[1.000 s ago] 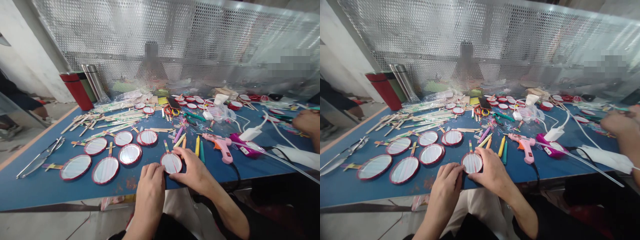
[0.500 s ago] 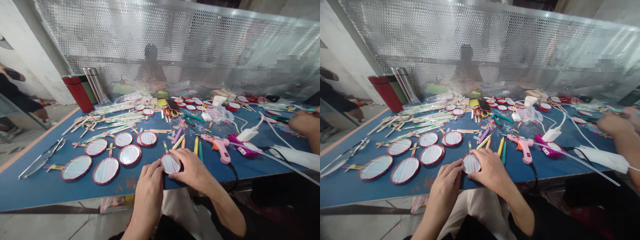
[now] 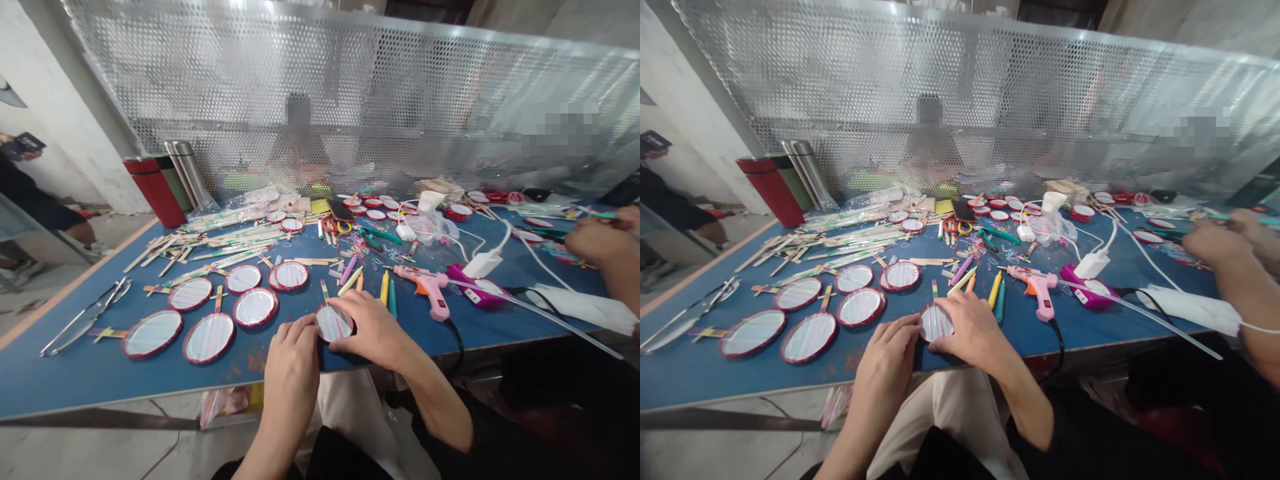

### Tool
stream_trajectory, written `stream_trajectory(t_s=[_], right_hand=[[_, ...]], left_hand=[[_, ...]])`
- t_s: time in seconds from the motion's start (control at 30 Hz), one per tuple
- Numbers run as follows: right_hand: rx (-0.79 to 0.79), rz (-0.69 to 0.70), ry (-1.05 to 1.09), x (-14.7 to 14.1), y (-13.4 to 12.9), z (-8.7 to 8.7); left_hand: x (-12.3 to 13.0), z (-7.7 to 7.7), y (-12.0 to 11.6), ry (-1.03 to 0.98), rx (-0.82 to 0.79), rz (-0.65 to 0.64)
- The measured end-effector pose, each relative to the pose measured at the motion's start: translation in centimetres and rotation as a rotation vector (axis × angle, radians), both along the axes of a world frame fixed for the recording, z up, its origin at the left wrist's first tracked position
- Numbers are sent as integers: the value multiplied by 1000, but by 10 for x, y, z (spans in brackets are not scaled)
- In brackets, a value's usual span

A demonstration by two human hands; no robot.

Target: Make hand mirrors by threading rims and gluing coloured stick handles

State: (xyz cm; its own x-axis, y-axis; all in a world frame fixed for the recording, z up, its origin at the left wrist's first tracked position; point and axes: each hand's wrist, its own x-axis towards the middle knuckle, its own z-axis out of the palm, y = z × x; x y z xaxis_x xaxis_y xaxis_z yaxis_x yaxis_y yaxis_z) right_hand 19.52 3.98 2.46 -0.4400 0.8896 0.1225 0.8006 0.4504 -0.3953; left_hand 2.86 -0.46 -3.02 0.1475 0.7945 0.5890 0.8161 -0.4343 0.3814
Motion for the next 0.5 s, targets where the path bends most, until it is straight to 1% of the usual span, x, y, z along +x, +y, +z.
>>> stream_trajectory(t_s=[0.13, 0.27, 0.33, 0.43, 0.5], right_hand=[[8, 5, -29, 0, 2, 0], [-11, -4, -67, -1, 3, 1], [-15, -4, -78, -1, 3, 2], [-3, -4, -92, -1, 2, 2], [3, -3, -97, -1, 1, 2]], left_hand=[[0, 5, -1, 45, -69, 46], [1, 19, -3, 166, -196, 50], [2, 25, -1, 213, -219, 52], [3, 30, 8, 184, -206, 44], [1, 28, 15, 120, -202, 2]])
